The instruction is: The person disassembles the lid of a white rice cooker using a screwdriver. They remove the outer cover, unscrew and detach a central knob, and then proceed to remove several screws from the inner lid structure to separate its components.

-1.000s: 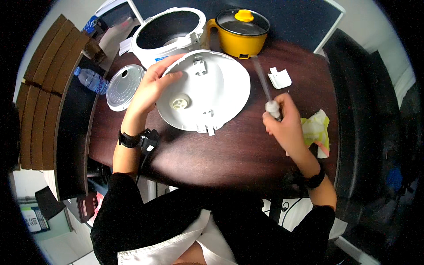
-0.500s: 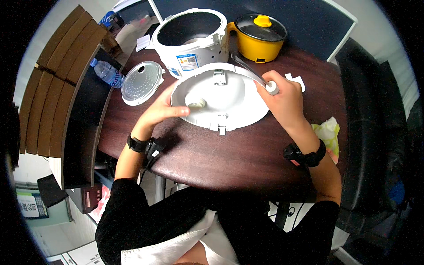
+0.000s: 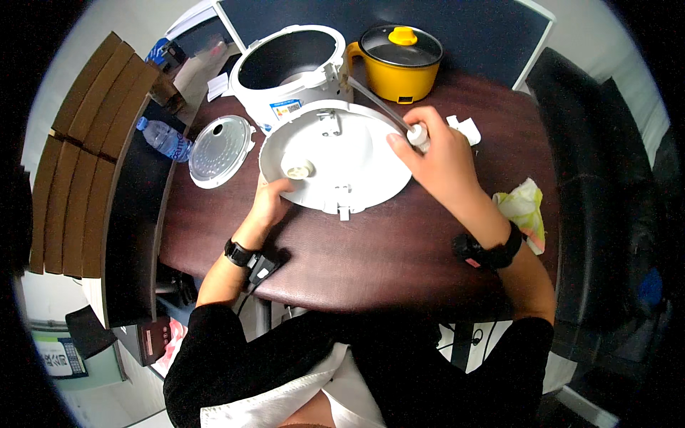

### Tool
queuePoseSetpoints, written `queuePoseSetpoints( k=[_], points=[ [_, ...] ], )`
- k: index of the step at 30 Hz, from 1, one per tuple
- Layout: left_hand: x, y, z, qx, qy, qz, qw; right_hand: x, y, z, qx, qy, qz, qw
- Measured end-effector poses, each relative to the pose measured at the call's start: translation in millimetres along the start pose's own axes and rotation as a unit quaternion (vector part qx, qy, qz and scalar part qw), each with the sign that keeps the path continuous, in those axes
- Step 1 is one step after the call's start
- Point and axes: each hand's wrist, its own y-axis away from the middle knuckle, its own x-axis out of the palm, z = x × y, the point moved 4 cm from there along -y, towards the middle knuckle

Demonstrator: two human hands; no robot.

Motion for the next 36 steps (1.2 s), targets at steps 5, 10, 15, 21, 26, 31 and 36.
queuePoseSetpoints(
  k=[5,10,15,21,26,31,36],
  points=[
    [-18,-2,-5,0.046,0.044,-0.046,0.997,-10,31,17,0.062,-0.046,0.135,0.988],
    [-20,-2,-7,0.042,0.050,-0.076,0.995,19,42,19,0.109,-0.082,0.236,0.962],
    [-20,4,-9,0.059,0.060,-0.091,0.992,36,39,18,0.124,-0.160,0.205,0.958],
    [-25,3,-9,0.087,0.029,-0.090,0.992,36,34,24,0.064,-0.096,0.144,0.983],
    [-23,5,-13,0.102,0.010,-0.080,0.991,34,29,34,0.049,-0.073,0.150,0.985],
    [-19,6,-16,0.107,0.013,-0.068,0.992,36,30,35,0.068,-0.078,0.165,0.981],
    [-14,13,-12,0.077,0.040,-0.084,0.993,32,37,36,0.111,-0.091,0.194,0.971]
  ],
)
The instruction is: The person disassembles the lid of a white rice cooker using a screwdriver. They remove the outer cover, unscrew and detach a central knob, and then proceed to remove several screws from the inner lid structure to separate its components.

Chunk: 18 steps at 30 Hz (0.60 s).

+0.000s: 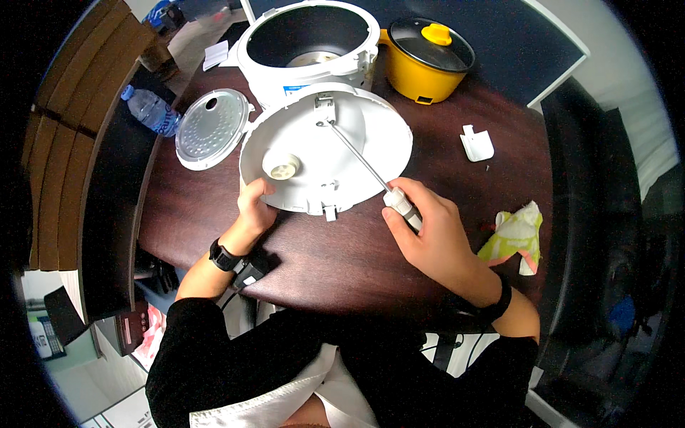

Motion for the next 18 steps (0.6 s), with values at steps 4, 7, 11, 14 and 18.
queuePoseSetpoints(
  k=[4,7,11,14,18],
  points=[
    [-1,0,2,-0.004,-0.015,0.010,1.000,0,5,-1,0.005,0.005,-0.004,1.000],
    [-4,2,6,-0.012,-0.019,-0.007,1.000,2,7,-4,0.001,0.005,-0.004,1.000],
    [-6,3,7,-0.005,-0.022,-0.008,1.000,2,10,-5,0.006,-0.002,0.002,1.000],
    [-7,2,8,0.006,-0.028,-0.006,1.000,1,10,-4,0.005,0.002,0.001,1.000],
    [1,2,0,0.018,-0.038,-0.013,0.999,1,12,-6,-0.003,-0.001,-0.007,1.000]
  ],
)
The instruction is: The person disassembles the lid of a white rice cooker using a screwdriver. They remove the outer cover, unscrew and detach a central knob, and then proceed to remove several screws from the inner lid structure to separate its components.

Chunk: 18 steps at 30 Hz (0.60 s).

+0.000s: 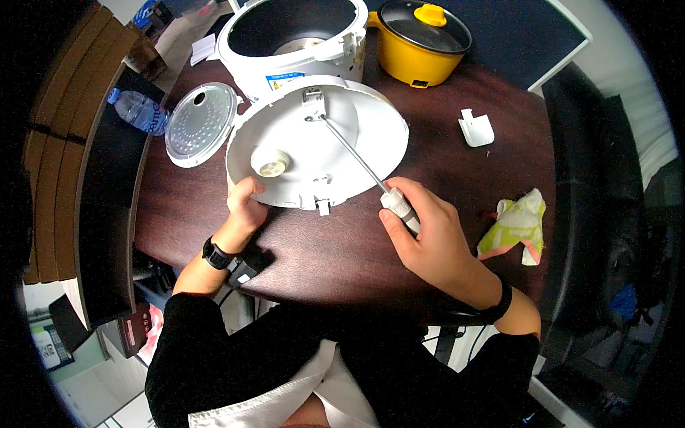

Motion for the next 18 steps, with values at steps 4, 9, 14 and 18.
queuePoseSetpoints(
  k=[4,9,14,18],
  points=[
    [-4,2,2,0.005,-0.010,-0.005,1.000,2,0,1,-0.001,0.001,0.003,1.000],
    [-7,2,4,0.025,-0.023,0.010,0.999,7,5,5,0.052,-0.012,0.045,0.998],
    [-3,2,-5,0.037,-0.021,0.001,0.999,7,7,7,0.094,-0.075,0.064,0.991],
    [-4,2,-7,0.046,-0.025,0.002,0.999,8,8,3,0.137,-0.168,0.102,0.971]
  ],
)
